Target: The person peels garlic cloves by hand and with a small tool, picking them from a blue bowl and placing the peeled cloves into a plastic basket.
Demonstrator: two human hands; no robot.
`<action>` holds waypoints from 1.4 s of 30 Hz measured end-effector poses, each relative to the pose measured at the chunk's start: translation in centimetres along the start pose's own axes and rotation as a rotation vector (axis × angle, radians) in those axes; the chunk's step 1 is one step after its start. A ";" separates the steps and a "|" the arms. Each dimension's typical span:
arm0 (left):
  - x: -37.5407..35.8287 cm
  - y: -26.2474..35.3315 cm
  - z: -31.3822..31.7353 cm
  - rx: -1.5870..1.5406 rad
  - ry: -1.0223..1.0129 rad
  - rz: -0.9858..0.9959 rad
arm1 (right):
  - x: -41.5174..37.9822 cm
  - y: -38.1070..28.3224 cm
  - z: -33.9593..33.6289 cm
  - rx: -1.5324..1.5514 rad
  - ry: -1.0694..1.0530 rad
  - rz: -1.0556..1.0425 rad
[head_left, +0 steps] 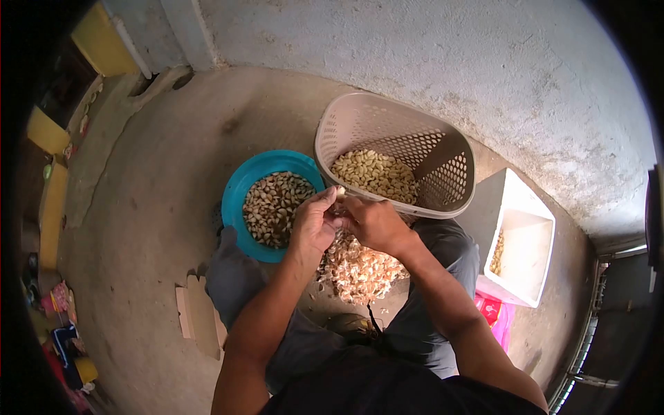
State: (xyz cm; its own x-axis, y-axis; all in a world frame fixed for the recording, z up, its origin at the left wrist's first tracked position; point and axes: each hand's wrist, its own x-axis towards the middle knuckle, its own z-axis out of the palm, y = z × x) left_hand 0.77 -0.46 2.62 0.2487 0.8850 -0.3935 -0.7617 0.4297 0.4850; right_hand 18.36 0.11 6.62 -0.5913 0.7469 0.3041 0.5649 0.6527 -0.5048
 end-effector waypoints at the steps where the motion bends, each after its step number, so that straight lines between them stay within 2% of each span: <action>1: -0.3 0.4 0.2 -0.009 -0.027 -0.024 | -0.1 0.2 -0.2 0.172 -0.009 0.074; 3: 0.1 0.1 0.3 -0.002 -0.002 0.040 | -0.3 0.7 -0.7 0.514 -0.028 0.224; 4: 0.4 -0.2 0.4 0.000 0.010 0.071 | -0.4 1.3 0.1 0.652 0.109 0.228; 7: 0.3 -0.4 0.1 0.060 -0.106 0.052 | 0.7 1.8 -0.4 0.782 0.188 0.306; 8: 0.2 -0.6 0.2 0.102 -0.113 0.045 | 0.5 1.6 -1.1 0.979 0.081 0.401; 14: 0.2 -0.5 0.4 0.228 -0.119 0.077 | 0.9 1.6 -2.8 0.920 -0.019 0.532; 17: -0.2 -0.1 1.2 0.318 -0.095 0.119 | 0.5 2.0 -2.1 0.919 0.083 0.424; 20: -0.4 -0.1 1.8 0.254 -0.085 0.135 | 0.4 2.8 -1.4 1.014 0.118 0.466; 23: -0.6 -0.3 1.7 0.332 -0.119 0.154 | 0.6 2.2 -1.8 1.190 0.116 0.464; 29: -0.6 -0.3 1.5 0.284 -0.125 0.154 | 0.5 3.0 -0.2 1.495 0.115 0.603; 38: -1.0 -0.2 2.1 0.365 -0.083 0.182 | 0.8 3.2 -0.7 1.489 0.121 0.620; 42: -0.8 -0.4 1.8 0.488 -0.054 0.273 | 0.9 3.3 -0.7 1.420 0.099 0.644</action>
State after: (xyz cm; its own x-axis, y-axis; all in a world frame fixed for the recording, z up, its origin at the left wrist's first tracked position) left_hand 1.97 -1.01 4.12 0.1213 0.9782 -0.1684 -0.4405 0.2051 0.8740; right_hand 20.11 3.05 5.76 -0.4013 0.8855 -0.2342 -0.3213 -0.3755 -0.8693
